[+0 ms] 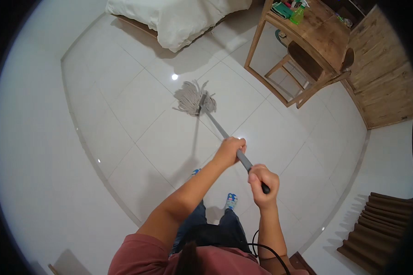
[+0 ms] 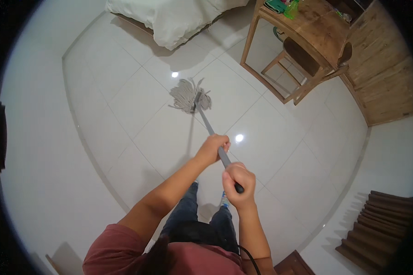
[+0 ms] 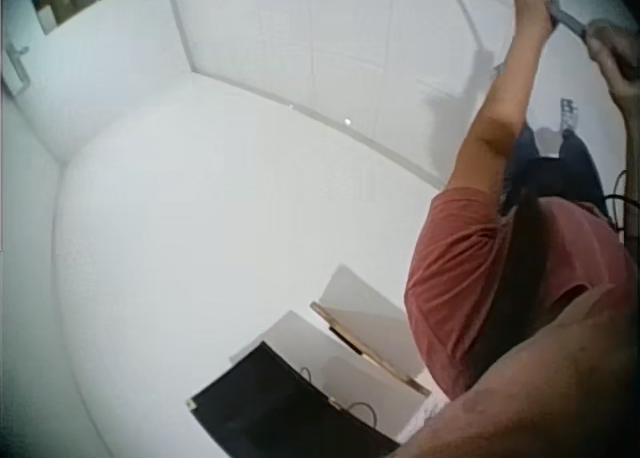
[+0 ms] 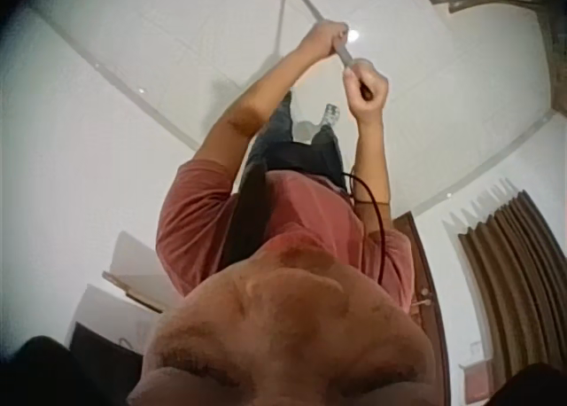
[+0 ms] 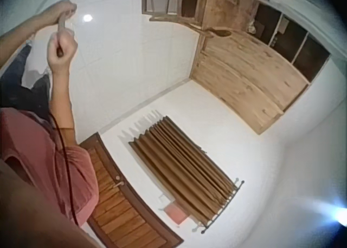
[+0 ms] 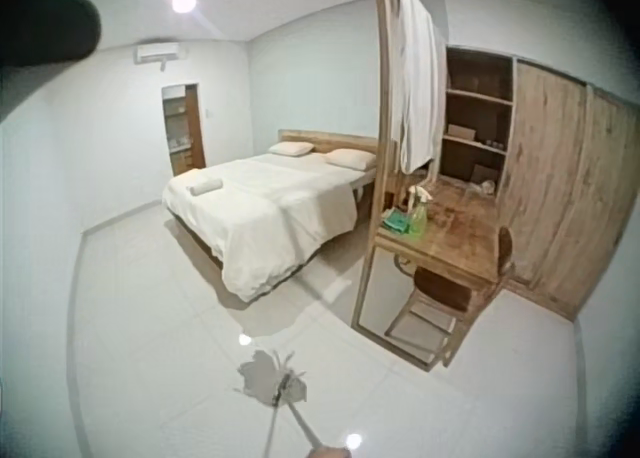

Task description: The person mops a white tiled floor in a bedroom using a string mop. They move the mop back and forth across the floor, navigating around a bed, a wooden desk, and a chair. The person systematically covers the open floor area, including the space under the desk and near the bed frame.

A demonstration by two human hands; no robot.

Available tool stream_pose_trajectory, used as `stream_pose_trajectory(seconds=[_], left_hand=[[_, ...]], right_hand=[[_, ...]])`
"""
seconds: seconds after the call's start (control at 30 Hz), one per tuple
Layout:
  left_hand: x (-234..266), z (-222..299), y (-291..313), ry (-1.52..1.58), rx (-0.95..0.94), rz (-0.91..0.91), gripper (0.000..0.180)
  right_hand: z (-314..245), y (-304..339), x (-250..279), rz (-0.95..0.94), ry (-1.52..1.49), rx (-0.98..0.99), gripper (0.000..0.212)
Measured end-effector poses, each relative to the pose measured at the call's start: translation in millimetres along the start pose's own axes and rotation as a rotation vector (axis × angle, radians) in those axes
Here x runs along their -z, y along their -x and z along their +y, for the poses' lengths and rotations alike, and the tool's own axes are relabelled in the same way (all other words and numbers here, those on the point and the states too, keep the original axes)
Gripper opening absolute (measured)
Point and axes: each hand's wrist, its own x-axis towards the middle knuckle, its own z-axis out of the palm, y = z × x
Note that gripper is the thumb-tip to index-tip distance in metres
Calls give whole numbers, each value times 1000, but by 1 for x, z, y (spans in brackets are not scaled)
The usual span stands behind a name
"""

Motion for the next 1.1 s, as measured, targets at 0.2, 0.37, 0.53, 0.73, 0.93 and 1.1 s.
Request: stream_pose_trajectory(seconds=[0.2,0.37,0.53,0.73,0.93,1.1], left_hand=[[-93,128,45,6,-42,-26,12],[-141,190,55,245,-93,-228,13],[-151,221,61,290,92,-165,13],[-137,218,110,259,181,-20,15],[-99,213,212,134,307,213,15],[-89,185,327,-23,485,346,16]], right_hand=[[-74,71,118,17,28,-95,26],[-129,91,173,20,87,-243,27],[-109,98,180,33,-120,-11,29],[-114,123,154,-52,-323,14,31],[-124,180,103,-211,-430,-10,31],[-101,242,62,-472,-527,-25,28]])
